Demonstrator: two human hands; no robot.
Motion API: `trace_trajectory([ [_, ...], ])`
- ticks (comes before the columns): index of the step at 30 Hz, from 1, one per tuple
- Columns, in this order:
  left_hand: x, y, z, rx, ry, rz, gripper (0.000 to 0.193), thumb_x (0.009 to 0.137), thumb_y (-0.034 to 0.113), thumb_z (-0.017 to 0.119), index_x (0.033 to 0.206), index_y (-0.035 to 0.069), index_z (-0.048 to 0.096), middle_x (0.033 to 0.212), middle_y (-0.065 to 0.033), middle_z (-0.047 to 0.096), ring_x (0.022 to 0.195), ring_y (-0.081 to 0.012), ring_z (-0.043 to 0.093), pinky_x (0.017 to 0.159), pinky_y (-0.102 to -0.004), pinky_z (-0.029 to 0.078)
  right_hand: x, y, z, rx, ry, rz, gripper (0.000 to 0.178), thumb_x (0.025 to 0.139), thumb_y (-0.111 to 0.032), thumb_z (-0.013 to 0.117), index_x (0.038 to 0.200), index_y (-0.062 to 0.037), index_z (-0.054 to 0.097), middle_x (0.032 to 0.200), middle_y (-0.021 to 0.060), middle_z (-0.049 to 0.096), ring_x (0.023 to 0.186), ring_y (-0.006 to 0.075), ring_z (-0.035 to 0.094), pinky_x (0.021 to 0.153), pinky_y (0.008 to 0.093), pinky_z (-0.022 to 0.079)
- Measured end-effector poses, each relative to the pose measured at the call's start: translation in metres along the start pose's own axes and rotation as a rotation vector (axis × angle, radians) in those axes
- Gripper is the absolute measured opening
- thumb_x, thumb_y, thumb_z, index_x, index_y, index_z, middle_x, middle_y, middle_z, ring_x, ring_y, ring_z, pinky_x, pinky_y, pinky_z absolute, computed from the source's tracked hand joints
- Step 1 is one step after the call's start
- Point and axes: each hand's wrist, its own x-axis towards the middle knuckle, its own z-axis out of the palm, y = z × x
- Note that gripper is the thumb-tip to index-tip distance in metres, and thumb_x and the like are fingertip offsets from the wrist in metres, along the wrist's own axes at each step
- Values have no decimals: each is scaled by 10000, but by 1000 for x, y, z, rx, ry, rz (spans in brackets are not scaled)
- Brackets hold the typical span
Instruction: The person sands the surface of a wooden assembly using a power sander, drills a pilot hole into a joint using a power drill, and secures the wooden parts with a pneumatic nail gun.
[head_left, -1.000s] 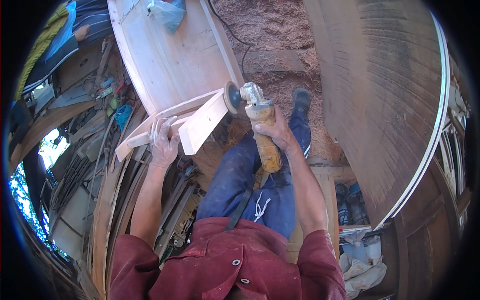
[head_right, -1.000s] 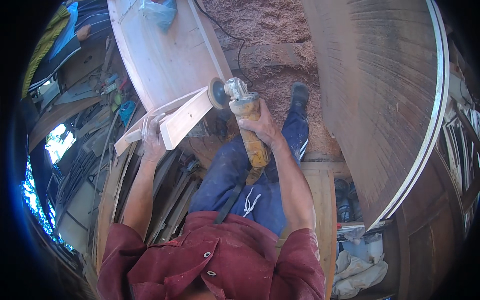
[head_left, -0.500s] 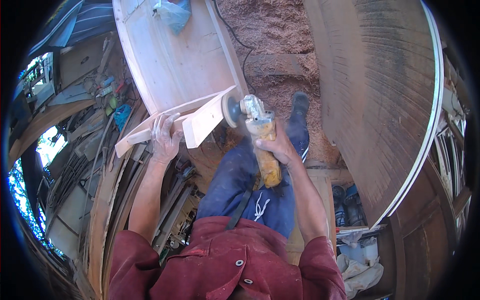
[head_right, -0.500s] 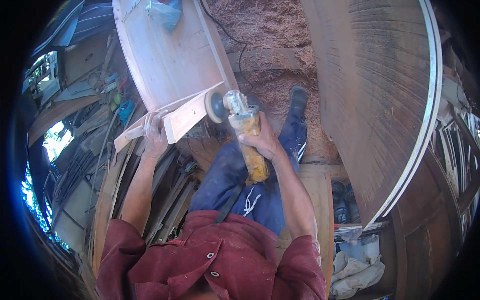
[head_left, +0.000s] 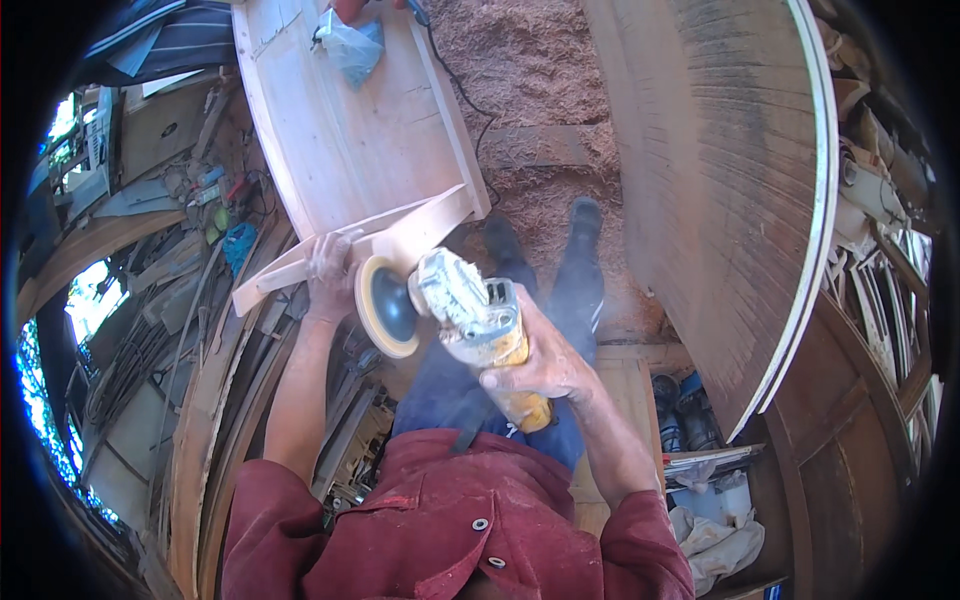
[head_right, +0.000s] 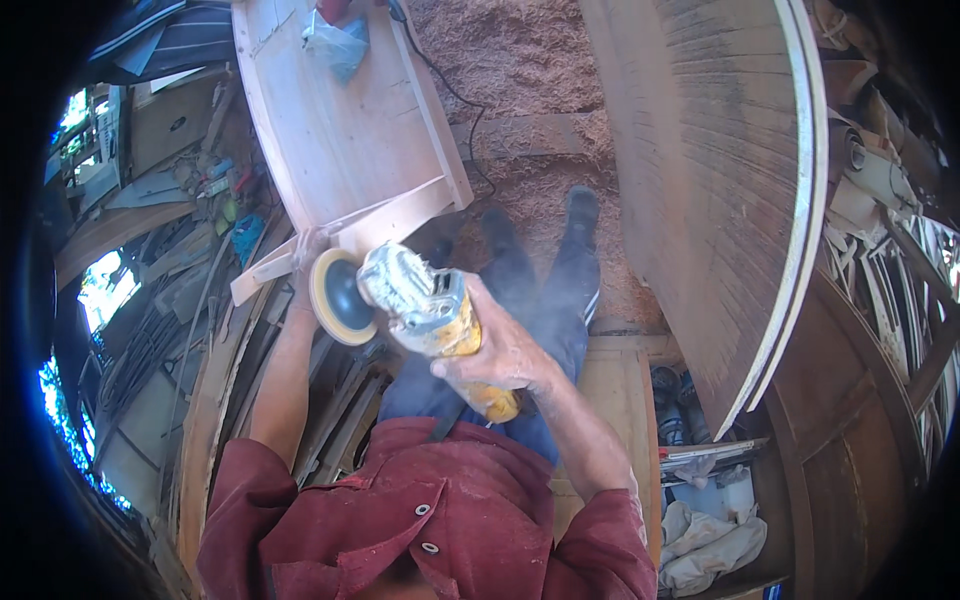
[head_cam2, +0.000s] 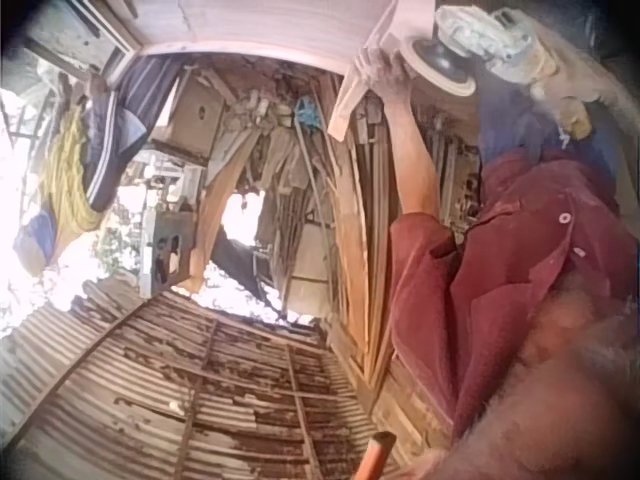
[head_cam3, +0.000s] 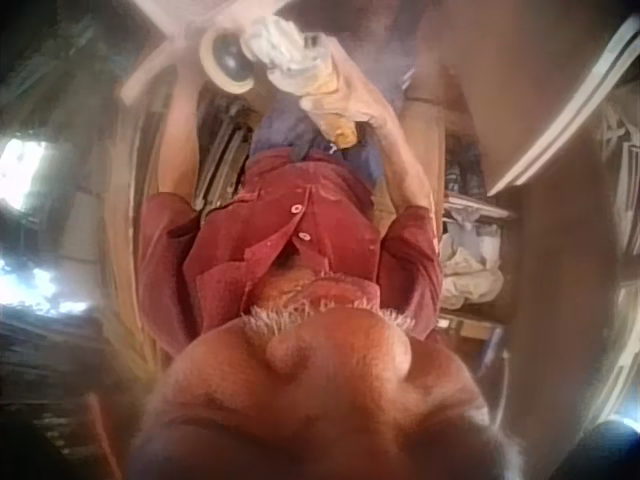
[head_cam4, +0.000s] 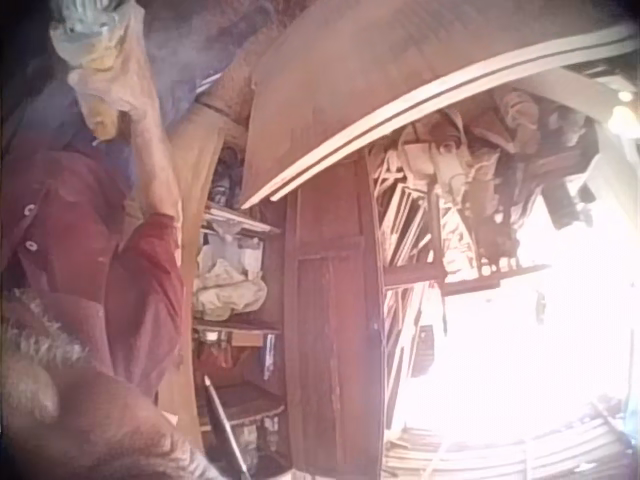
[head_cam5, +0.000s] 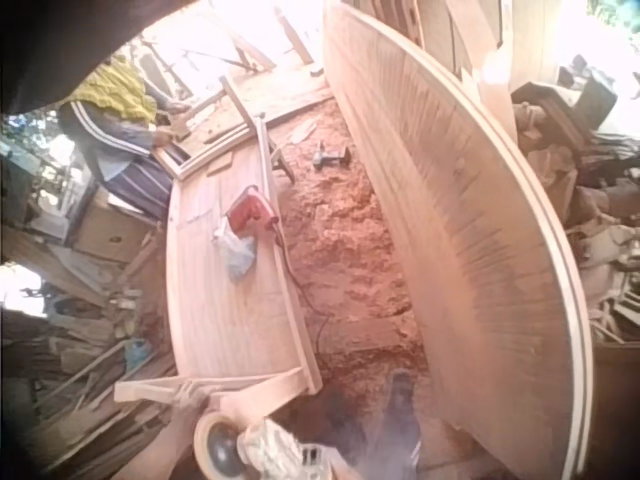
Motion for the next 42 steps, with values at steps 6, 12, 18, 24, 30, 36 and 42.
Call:
trace_trajectory([
  [6, 82, -42, -5, 130, 7, 78, 360, 950, 291, 541, 1246, 109, 633, 1026, -156, 631, 1026, -354, 594, 904, -476, 433, -19, 1, -11, 44, 114, -93, 1000, 676, -265, 908, 1468, 4, 359, 1305, 120, 513, 1269, 260, 503, 1100, 422, 398],
  [12, 170, -82, 42, 102, 5, -95, 486, 1069, 454, 359, 1467, 231, 527, 1287, -183, 588, 1222, -378, 534, 1073, -529, 374, -41, 16, -48, 215, 427, 57, 765, 716, -323, 809, 1314, 28, 488, 946, 171, 655, 783, 243, 698, 714, 380, 604],
  [18, 209, -142, 123, 212, 105, -83, 654, 1027, 645, 277, 1583, 306, 337, 1532, -184, 406, 1424, -419, 360, 1161, -626, 215, -51, 27, -49, 357, 587, 30, 748, 722, -342, 784, 1276, 74, 506, 937, 185, 660, 756, 276, 708, 628, 384, 612],
  [24, 215, -160, 157, 146, 44, -216, 661, 994, 709, 279, 1577, 400, 315, 1575, -153, 358, 1453, -408, 326, 1156, -649, 203, -60, 30, -46, 361, 584, 71, 736, 705, -307, 796, 1278, 56, 510, 969, 195, 665, 781, 312, 722, 672, 413, 626],
  [30, 229, -145, 154, 218, -74, -290, 663, 998, 680, 341, 1585, 374, 308, 1583, -150, 351, 1454, -386, 345, 1138, -644, 237, -59, 26, -35, 389, 593, 2, 775, 709, -309, 807, 1298, 81, 487, 965, 215, 659, 789, 333, 727, 672, 434, 632],
  [36, 247, -117, 133, 153, 171, -107, 601, 1005, 531, 494, 1510, 211, 434, 1423, -158, 510, 1347, -379, 454, 1088, -580, 342, -74, 32, -36, 375, 628, 3, 773, 710, -349, 797, 1283, 70, 492, 960, 215, 654, 753, 350, 720, 645, 449, 625],
  [42, 256, -101, 140, -40, 338, -198, 396, 1028, 419, 465, 1304, 149, 550, 1242, -155, 566, 1231, -384, 522, 1016, -580, 400, -61, 38, -34, 348, 685, 98, 754, 720, -356, 791, 1272, 63, 494, 972, 213, 648, 759, 351, 715, 653, 453, 620],
])
